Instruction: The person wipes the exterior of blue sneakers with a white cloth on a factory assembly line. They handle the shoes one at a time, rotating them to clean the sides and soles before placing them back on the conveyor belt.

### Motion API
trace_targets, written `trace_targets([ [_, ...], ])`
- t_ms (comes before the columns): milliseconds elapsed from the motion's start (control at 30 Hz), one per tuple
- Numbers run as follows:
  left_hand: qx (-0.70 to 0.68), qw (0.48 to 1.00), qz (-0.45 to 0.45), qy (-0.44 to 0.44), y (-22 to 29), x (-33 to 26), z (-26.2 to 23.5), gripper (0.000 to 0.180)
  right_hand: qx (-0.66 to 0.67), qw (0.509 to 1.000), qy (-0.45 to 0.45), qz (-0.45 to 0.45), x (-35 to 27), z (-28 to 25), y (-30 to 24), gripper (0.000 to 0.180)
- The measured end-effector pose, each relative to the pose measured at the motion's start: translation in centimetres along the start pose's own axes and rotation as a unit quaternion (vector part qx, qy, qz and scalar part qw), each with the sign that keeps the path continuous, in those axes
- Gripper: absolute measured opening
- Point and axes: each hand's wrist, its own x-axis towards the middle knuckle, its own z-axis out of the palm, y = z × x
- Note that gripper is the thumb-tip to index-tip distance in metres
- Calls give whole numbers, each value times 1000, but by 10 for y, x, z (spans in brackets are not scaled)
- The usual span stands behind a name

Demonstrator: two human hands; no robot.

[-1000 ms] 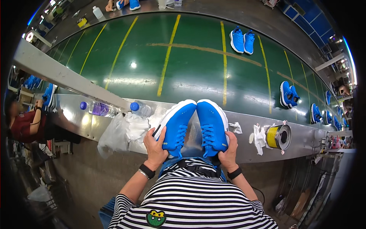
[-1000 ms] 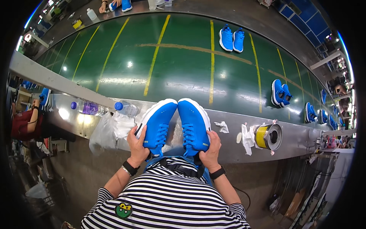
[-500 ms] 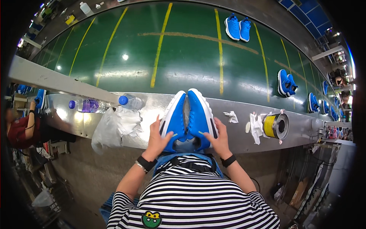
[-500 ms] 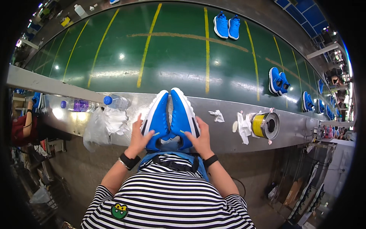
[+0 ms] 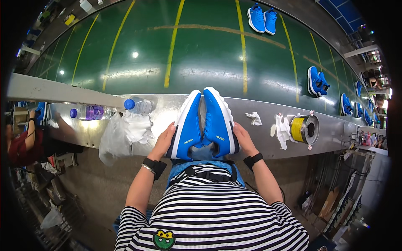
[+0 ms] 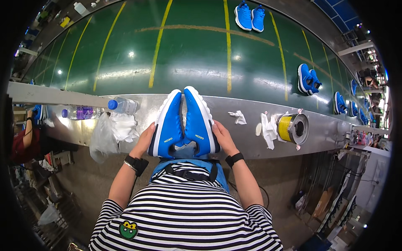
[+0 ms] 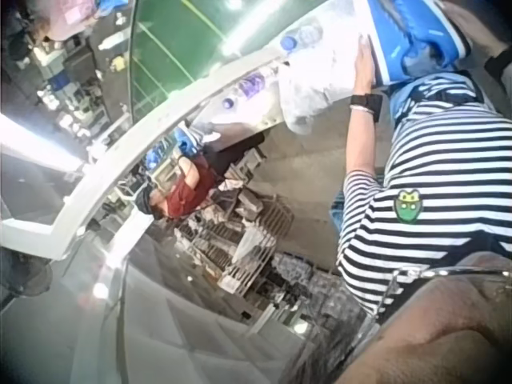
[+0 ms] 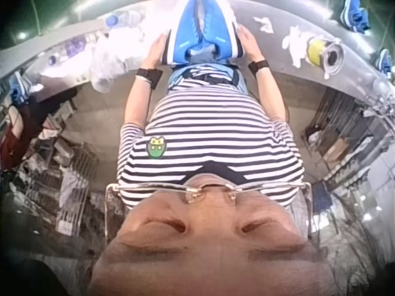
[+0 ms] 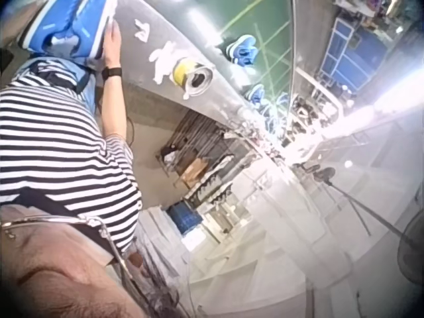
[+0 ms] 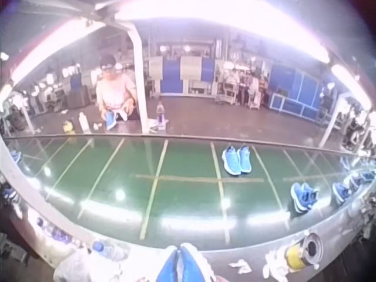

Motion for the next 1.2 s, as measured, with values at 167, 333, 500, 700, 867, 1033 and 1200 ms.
trace_targets([
  [167, 13, 1000, 14, -2, 0, 2, 1, 58, 4, 1000, -10, 11, 4, -4, 5, 47],
  [333, 27, 999, 24, 2, -2, 1, 1, 58, -6, 1000, -15, 18, 8, -1, 4, 46],
  [500, 58, 997, 57, -3, -5, 6, 2, 56, -49, 999, -18, -1, 6, -2, 1, 51],
  [700, 26, 998, 34, -43, 28, 11, -8, 56, 1, 999, -2, 32, 11, -2, -8, 54],
  [867, -109, 990, -43, -73, 45, 26, -18, 57, 121, 991, -6, 54, 17, -7, -40, 45],
  [1033, -148, 986, -48, -62, 63, 32, -23, 59, 172, 984, 10, 54, 19, -10, -57, 46],
  [1200, -177, 980, -43, -83, 63, 40, -23, 62, 197, 979, -12, 41, 23, -17, -58, 48],
])
